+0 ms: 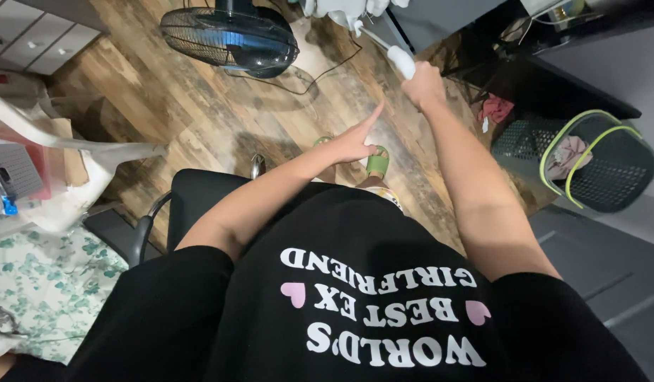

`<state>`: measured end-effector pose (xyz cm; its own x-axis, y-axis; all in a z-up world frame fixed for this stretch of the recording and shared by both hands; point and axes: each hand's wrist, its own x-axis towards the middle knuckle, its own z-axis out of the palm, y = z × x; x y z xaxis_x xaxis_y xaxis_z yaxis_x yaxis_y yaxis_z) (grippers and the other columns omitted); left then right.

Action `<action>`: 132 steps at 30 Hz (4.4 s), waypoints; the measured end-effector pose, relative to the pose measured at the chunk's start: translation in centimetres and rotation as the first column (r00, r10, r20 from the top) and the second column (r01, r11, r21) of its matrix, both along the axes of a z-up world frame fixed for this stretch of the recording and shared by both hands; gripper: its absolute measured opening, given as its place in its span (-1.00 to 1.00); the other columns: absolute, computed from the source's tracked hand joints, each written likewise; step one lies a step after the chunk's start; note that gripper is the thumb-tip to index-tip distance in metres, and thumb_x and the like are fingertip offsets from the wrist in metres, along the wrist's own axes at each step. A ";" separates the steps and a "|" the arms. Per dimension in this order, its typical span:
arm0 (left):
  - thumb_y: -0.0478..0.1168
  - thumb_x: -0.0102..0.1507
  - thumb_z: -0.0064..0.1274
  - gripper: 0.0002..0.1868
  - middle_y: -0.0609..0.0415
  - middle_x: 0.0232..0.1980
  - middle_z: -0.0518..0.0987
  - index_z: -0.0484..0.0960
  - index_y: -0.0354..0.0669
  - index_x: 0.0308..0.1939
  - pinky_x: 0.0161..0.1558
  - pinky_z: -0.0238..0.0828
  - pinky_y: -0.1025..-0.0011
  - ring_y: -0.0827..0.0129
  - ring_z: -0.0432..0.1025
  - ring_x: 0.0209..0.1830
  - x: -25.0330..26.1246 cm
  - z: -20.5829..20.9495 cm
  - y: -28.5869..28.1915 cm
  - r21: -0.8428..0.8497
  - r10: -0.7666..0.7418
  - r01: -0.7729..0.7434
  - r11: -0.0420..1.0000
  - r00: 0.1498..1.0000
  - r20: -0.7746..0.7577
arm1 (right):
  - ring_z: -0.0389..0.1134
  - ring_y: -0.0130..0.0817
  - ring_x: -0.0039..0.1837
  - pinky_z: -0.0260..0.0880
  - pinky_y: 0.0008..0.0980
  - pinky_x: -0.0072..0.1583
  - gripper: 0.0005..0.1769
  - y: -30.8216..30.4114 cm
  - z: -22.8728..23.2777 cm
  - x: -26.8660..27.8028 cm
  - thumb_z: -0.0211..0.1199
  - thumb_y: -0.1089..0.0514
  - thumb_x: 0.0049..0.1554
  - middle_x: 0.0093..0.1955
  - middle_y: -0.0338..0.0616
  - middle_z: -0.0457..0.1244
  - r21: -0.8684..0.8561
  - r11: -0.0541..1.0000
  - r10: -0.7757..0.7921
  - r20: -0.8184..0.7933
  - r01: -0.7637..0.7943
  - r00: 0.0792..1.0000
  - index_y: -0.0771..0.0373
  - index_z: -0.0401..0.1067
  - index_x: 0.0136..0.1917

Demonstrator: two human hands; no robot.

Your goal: The recorder assembles a spray mop and then uses it to mop the floor of a room.

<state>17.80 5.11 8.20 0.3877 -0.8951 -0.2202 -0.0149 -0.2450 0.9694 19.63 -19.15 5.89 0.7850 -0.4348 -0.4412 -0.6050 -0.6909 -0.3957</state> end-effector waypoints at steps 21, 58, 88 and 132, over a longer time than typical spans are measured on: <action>-0.39 0.25 -0.01 0.15 -0.33 0.68 -0.10 -0.56 0.09 0.63 0.47 0.09 0.28 -0.03 0.07 0.58 -3.5 2.9 -6.9 0.125 -0.314 0.324 0.938 0.945 -0.092 | 0.42 0.30 0.01 0.44 0.08 0.11 -0.64 0.2 0.8 -26.6 0.25 0.15 0.03 -0.07 0.37 0.36 -0.158 0.963 -0.225 -0.025 0.218 0.974 0.43 0.54 0.04; -0.39 0.25 0.09 0.10 -0.34 0.58 0.14 -0.37 0.08 0.63 0.49 0.07 0.29 0.02 0.07 0.61 -11.1 -4.2 -6.2 0.033 -0.580 0.586 0.809 0.807 -0.110 | 0.25 -0.37 -0.43 0.22 -0.30 -0.36 -0.79 11.0 7.3 -36.9 0.28 0.26 0.05 -0.43 -0.12 0.26 0.497 0.498 -0.765 -0.134 0.711 0.629 0.43 0.44 -0.06; -0.06 0.29 -0.01 -0.37 -0.26 -0.14 0.67 0.19 -0.21 0.37 -0.34 0.56 0.19 0.12 0.57 -0.40 -1.1 2.8 -6.5 0.538 -0.326 0.380 0.753 0.924 -0.198 | 0.42 -0.14 0.07 0.55 -0.27 0.01 -0.61 11.5 1.3 -19.8 -0.05 0.07 0.31 0.09 0.12 0.34 0.880 0.286 -0.452 -0.225 0.379 0.863 0.43 0.39 0.16; -0.12 0.14 0.18 -0.61 -0.32 -0.22 0.64 0.63 -0.23 -0.01 -0.07 0.49 0.02 -0.21 0.54 -0.19 7.9 1.6 -15.5 0.503 -0.698 0.491 0.712 0.576 0.426 | 0.12 0.39 0.46 0.26 0.03 0.35 0.00 0.0 -6.2 -14.4 0.40 0.20 0.01 0.51 0.47 -0.04 0.243 0.969 -0.067 0.457 -0.052 0.887 0.29 -0.08 0.57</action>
<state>25.67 -10.36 9.79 -0.0720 -0.8897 -0.4508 -0.7627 -0.2421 0.5997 5.20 -19.11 -0.33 0.9213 -0.3685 -0.1244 -0.3192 -0.5337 -0.7832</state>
